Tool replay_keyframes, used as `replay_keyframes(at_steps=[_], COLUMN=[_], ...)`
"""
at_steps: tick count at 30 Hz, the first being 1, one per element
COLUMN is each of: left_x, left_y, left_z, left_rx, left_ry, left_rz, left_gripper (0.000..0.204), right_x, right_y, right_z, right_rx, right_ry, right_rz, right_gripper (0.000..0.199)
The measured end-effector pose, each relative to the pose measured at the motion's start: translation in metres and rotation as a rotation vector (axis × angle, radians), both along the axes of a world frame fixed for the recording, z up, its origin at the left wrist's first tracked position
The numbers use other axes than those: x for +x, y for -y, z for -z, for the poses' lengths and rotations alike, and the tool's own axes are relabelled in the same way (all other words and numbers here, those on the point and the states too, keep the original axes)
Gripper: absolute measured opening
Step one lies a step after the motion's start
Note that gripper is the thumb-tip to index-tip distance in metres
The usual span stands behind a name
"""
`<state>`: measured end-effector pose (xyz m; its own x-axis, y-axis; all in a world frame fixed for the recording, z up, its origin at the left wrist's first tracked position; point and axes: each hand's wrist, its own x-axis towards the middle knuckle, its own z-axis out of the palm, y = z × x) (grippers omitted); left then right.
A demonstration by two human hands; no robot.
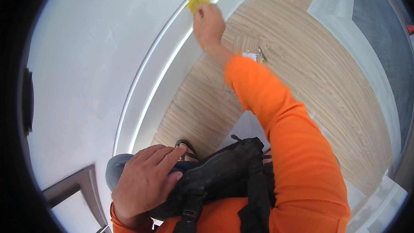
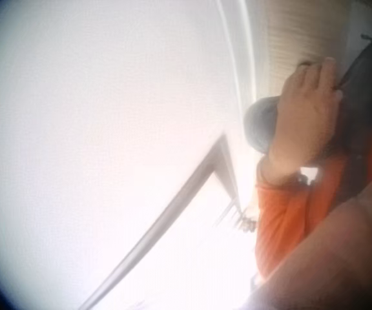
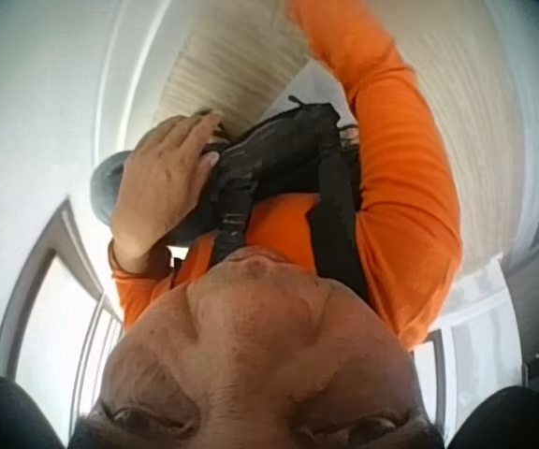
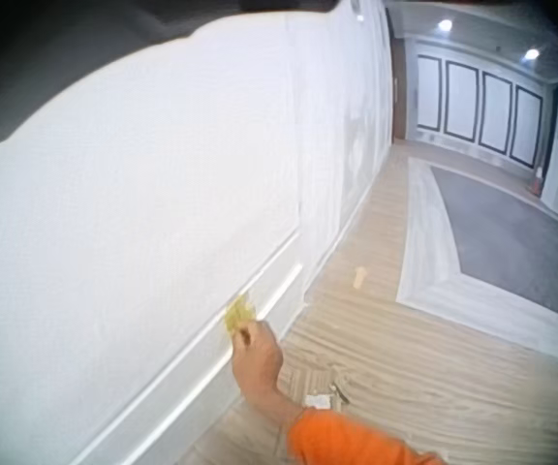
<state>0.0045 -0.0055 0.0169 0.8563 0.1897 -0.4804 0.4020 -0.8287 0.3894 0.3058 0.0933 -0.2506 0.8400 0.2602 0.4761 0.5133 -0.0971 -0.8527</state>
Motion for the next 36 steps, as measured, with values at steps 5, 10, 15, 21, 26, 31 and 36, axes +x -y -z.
replay_keyframes(at_steps=[5, 10, 15, 21, 26, 31, 36], left_x=[0.005, 0.001, 0.002, 0.0, -0.001, -0.004, -0.009], left_y=[0.003, 0.0, 0.001, 0.007, 0.006, 0.0, -0.001], left_z=[-0.009, 0.0, -0.008, -0.002, -0.004, -0.003, -0.005], left_rx=[0.0, -0.028, 0.004, 0.006, 0.017, -0.033, -0.014], left_ry=[-0.014, 0.03, -0.032, 0.01, 0.005, -0.005, -0.007], left_rz=[-0.014, 0.023, -0.006, 0.016, 0.016, 0.01, -0.012], left_gripper=[0.061, 0.059, 0.057, 0.058, 0.057, 0.056, 0.056], right_x=[-0.012, 0.034, -0.03, 0.059, 0.075, 0.069, 0.027], right_y=[0.008, -0.007, 0.013, 0.025, 0.02, 0.016, 0.023], right_z=[-0.001, -0.01, -0.01, -0.025, -0.056, -0.058, -0.06], right_rx=[0.05, 0.006, -0.024, -0.019, -0.09, -0.22, -0.19], right_ry=[-0.056, -0.053, 0.098, 0.314, 0.532, 0.567, 0.493], right_rz=[-0.031, 0.116, -0.178, -0.025, -0.116, -0.152, -0.314], right_gripper=[0.006, 0.004, 0.005, 0.015, 0.013, 0.011, 0.01])
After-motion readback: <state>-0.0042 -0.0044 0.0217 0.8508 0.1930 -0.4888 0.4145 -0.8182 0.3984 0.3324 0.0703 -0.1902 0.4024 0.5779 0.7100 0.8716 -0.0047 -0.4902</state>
